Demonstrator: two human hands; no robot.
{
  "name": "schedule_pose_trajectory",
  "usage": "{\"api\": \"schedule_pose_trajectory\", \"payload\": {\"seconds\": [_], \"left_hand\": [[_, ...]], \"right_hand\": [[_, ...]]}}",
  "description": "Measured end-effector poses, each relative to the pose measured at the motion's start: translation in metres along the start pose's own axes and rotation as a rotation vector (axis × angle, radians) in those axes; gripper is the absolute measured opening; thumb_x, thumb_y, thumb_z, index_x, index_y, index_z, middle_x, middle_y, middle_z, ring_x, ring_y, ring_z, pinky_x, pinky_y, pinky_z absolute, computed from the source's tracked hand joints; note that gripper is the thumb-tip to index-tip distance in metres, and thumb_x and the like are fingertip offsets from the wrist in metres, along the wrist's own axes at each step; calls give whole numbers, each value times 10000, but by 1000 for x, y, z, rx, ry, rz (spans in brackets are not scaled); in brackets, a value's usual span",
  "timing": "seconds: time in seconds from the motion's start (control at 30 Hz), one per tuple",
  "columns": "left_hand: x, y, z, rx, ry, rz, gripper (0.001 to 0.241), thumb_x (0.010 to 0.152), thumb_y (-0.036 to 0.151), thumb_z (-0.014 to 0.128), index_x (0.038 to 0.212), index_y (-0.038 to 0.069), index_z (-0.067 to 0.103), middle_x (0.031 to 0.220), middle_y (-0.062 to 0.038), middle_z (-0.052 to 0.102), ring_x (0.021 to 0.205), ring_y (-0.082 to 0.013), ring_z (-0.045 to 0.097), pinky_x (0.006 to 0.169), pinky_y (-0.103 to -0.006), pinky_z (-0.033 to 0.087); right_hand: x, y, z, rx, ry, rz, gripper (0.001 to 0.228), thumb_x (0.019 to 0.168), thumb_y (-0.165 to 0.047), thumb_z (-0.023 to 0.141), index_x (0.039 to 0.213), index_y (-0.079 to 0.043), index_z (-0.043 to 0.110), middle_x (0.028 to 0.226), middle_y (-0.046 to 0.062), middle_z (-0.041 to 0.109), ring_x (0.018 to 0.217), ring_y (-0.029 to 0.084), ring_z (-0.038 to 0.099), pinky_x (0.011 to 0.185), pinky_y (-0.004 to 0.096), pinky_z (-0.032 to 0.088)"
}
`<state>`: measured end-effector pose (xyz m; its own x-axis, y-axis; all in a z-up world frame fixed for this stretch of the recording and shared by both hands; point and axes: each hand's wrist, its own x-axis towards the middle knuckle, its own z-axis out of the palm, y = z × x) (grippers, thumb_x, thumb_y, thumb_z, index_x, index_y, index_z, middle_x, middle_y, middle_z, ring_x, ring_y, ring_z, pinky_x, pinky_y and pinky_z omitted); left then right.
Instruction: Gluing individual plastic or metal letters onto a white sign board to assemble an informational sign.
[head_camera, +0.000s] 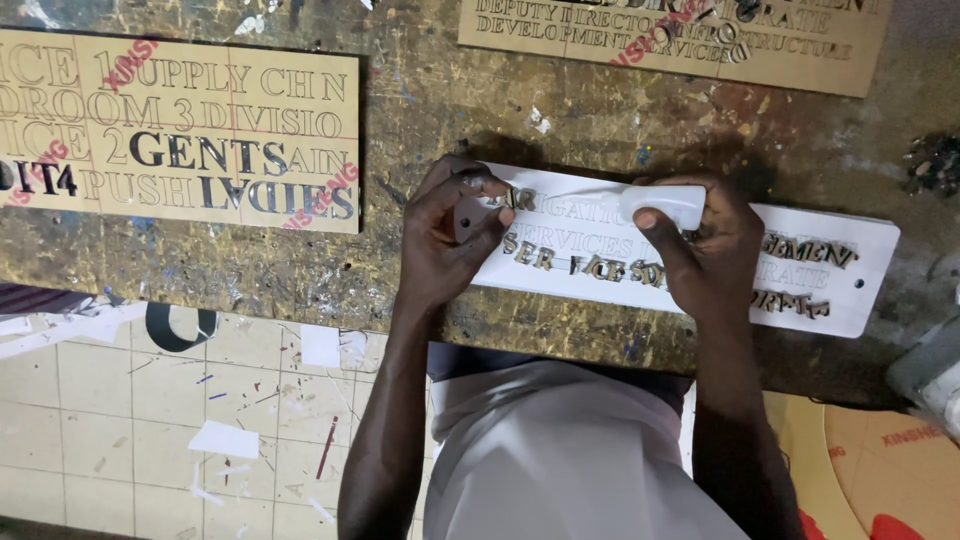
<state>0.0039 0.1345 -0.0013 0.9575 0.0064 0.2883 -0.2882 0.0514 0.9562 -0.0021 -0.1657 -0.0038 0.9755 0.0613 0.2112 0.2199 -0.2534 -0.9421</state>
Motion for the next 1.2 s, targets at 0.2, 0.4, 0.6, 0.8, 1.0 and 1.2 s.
{"api": "schedule_pose_trajectory", "payload": {"seconds": [0.2,0.4,0.6,0.8,1.0,1.2], "left_hand": [[-2,-7,1,-13,6,9,151,1040,85,866,1170,35,809,1091,-143,667,1112,-285,699,1017,-483,564],[0,-1,1,-14,-5,2,141,1051,94,857,1172,39,811,1086,-138,667,1107,-277,698,1020,-476,559],[-1,-2,2,-9,2,5,145,1056,89,856,1189,52,811,1103,-135,669,1132,-284,705,1032,-479,562],[-1,-4,2,-10,2,21,142,1055,88,853,1182,44,808,1106,-140,663,1131,-279,689,1035,-488,548],[-3,4,-1,193,-71,-20,167,1050,172,838,1190,137,753,1323,-52,697,1347,-286,659,1080,-448,554],[-1,15,1,188,-98,11,200,1090,245,776,1237,111,755,1298,-67,751,1258,-274,721,1095,-458,575]], "right_hand": [[-1,0,0,17,8,-1,361,1111,-189,852,1269,88,685,1145,280,754,1159,372,763,1111,544,591],[-5,7,0,30,18,16,359,1110,-192,856,1270,83,691,1176,290,762,1196,399,770,1137,542,588],[-4,5,1,35,21,16,377,1098,-192,868,1262,91,681,1184,299,765,1207,387,765,1142,546,586],[-2,3,1,-6,38,-13,388,1119,-219,861,1258,103,693,1122,293,755,1138,381,770,1092,536,599],[-6,-7,-10,-72,195,181,491,1027,-446,866,1250,-23,756,1112,108,795,1012,205,755,855,340,594],[6,1,-20,482,299,268,709,891,-420,983,1359,-52,596,1209,185,726,1038,282,763,864,433,733]]}}
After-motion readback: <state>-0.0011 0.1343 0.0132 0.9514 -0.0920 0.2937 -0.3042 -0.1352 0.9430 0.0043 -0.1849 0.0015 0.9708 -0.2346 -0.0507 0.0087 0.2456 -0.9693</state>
